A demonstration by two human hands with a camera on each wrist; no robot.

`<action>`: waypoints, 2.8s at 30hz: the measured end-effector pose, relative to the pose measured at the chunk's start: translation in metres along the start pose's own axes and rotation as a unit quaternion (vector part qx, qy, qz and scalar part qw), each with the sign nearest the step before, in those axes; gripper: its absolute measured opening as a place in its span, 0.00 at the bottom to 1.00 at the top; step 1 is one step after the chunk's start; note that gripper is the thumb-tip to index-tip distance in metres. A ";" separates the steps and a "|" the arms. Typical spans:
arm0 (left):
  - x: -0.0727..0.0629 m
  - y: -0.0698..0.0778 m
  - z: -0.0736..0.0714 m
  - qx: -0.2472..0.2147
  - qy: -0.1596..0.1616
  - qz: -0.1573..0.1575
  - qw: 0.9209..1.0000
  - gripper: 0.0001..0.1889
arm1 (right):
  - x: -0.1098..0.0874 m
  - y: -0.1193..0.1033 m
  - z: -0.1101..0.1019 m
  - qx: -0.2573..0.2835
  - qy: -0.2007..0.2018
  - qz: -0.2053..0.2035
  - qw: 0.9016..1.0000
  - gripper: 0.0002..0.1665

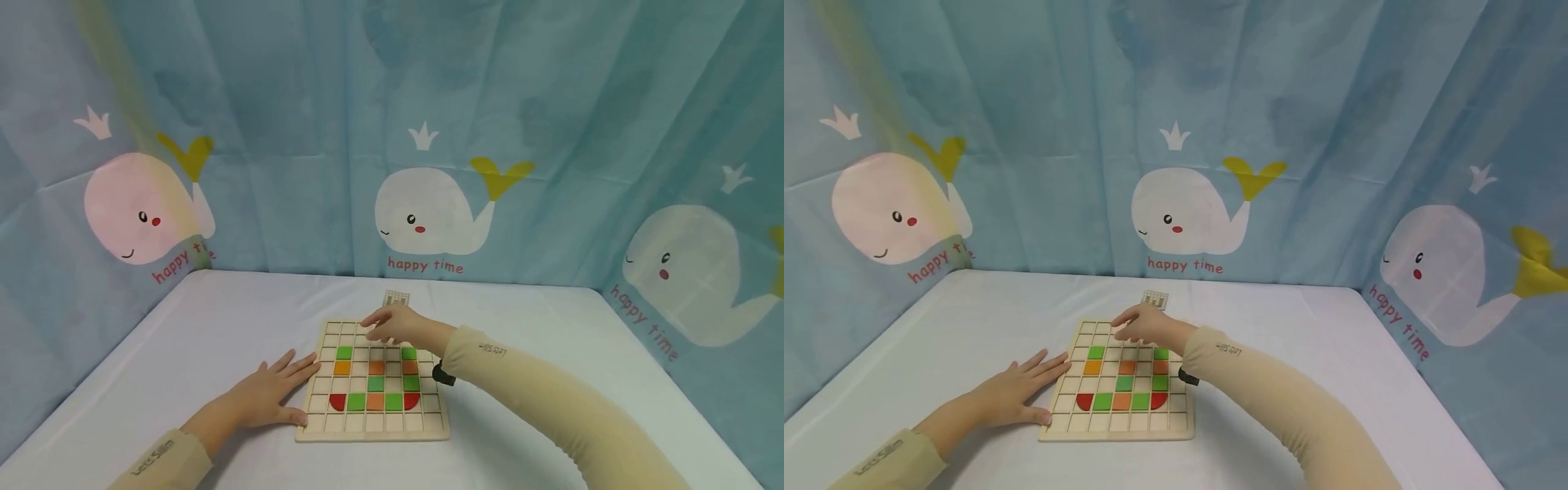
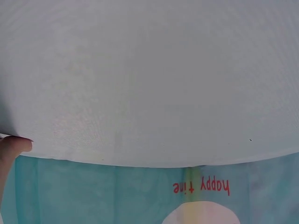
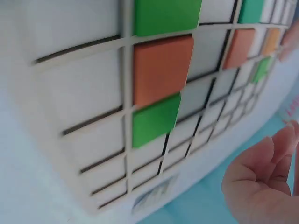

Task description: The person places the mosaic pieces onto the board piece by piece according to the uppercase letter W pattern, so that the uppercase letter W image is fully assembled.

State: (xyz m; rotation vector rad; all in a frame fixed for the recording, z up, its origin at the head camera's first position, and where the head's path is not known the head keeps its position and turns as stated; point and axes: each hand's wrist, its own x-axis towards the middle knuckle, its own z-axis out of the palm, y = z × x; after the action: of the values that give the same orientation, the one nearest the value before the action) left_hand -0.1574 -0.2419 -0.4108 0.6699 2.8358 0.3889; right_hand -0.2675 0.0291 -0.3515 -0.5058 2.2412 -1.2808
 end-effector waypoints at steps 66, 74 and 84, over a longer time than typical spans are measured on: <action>-0.002 -0.003 0.002 0.001 0.025 0.024 0.999 0.50 | -0.188 0.180 -0.159 -0.139 0.007 -0.022 0.990 0.21; 0.001 -0.003 -0.001 0.002 0.022 0.025 0.999 0.50 | -0.189 0.178 -0.159 -0.153 0.020 -0.006 0.988 0.18; 0.000 -0.004 0.000 -0.001 0.015 0.023 1.000 0.50 | -0.188 0.156 -0.155 -0.059 0.065 0.039 0.995 0.19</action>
State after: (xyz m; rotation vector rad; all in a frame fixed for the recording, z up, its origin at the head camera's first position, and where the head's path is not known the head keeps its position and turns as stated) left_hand -0.1593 -0.2452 -0.4124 0.7361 2.8520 0.4133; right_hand -0.2192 0.3129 -0.3756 -0.3810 2.4310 -1.1779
